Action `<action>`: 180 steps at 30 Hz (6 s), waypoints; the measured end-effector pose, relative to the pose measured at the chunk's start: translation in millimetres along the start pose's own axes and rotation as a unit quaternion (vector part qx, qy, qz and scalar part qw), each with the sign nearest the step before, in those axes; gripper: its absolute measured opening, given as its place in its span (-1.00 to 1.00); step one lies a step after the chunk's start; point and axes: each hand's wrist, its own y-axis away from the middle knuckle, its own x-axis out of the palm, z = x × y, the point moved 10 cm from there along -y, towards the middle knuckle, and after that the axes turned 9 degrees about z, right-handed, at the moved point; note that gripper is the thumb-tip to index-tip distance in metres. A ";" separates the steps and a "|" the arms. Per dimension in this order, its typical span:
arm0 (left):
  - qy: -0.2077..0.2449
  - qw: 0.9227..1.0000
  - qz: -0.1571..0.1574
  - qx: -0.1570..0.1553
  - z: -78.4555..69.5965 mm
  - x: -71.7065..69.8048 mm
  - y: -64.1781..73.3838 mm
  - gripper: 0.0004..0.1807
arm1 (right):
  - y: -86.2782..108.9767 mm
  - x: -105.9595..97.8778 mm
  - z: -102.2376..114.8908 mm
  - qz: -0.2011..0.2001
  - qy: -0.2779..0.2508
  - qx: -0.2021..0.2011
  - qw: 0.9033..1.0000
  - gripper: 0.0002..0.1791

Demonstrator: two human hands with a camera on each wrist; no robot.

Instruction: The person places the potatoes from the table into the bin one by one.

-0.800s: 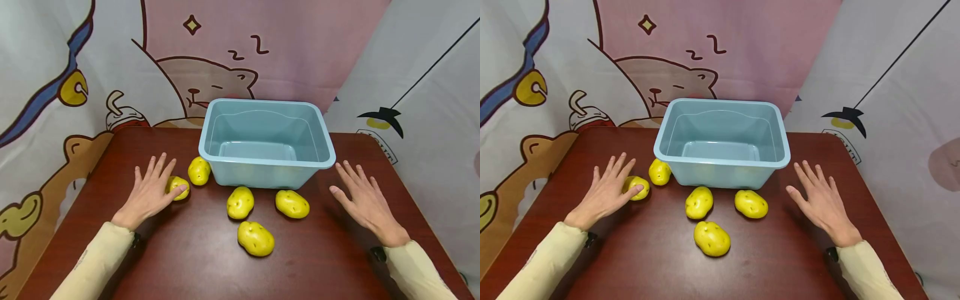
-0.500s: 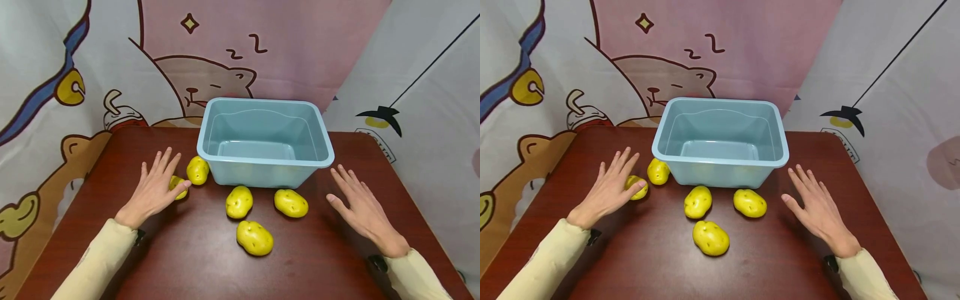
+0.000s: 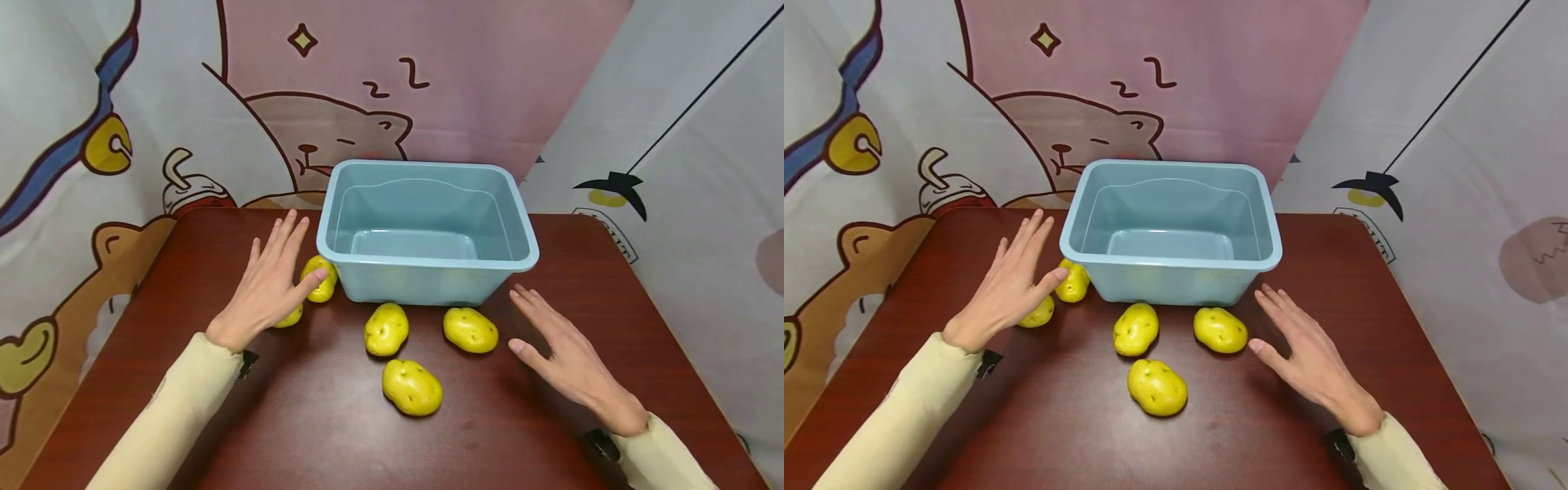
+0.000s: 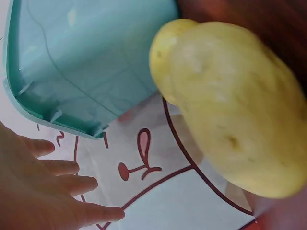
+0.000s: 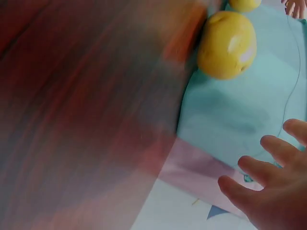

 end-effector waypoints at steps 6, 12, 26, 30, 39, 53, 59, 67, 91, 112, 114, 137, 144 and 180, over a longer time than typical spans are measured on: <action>0.023 1.000 0.001 0.009 -10.7 -2.3 -12.6 -0.01 | -5.6 8.9 8.8 -0.001 -0.010 -0.024 1.000 -0.13; 0.043 0.999 0.007 0.013 -17.0 -1.0 -21.0 -0.01 | -11.8 20.2 14.7 0.017 -0.033 -0.039 0.999 -0.15; 0.058 0.998 0.023 0.001 -20.2 5.2 -28.8 0.03 | -25.5 41.7 12.9 0.060 -0.091 -0.020 0.994 -0.16; 0.057 0.998 0.020 -0.004 -20.9 5.5 -30.2 0.05 | -28.9 44.8 11.2 0.067 -0.106 -0.018 0.992 -0.14; 0.054 0.998 0.022 -0.009 -21.8 5.8 -31.1 0.06 | -39.3 48.3 6.8 0.080 -0.134 -0.011 0.988 -0.12; 0.046 0.999 0.020 -0.006 -23.0 6.2 -31.8 0.06 | -49.9 53.0 8.6 0.085 -0.092 -0.033 0.992 -0.07; 0.047 0.999 0.020 -0.005 -22.7 7.2 -33.1 0.07 | -48.6 51.7 10.9 0.082 -0.083 -0.036 0.992 -0.13; 0.042 0.999 0.016 -0.003 -22.9 7.3 -32.3 0.06 | -38.7 39.6 19.4 0.079 -0.090 -0.017 0.993 -0.13; 0.034 0.999 0.009 0.004 -21.6 7.6 -32.8 0.05 | -11.1 -27.8 73.3 0.005 -0.103 -0.040 0.994 -0.08; 0.037 0.999 0.009 0.005 -23.7 6.9 -31.2 0.04 | -6.0 -104.9 112.7 -0.117 -0.129 -0.141 0.975 0.03; 0.038 0.999 0.008 0.005 -23.5 6.8 -31.2 0.04 | -8.4 -110.2 114.1 -0.126 -0.132 -0.144 0.972 0.03; 0.036 0.999 0.008 0.005 -23.2 7.6 -31.1 0.04 | -57.9 -146.2 113.1 -0.125 -0.228 -0.128 0.957 -0.13; 0.041 0.999 0.008 0.004 -23.2 7.9 -30.5 0.04 | -81.3 -140.3 99.6 -0.098 -0.201 -0.083 0.971 -0.17; 0.039 0.999 0.008 0.005 -22.0 8.6 -30.0 0.03 | -143.5 -87.7 84.1 0.018 -0.078 -0.053 0.995 -0.13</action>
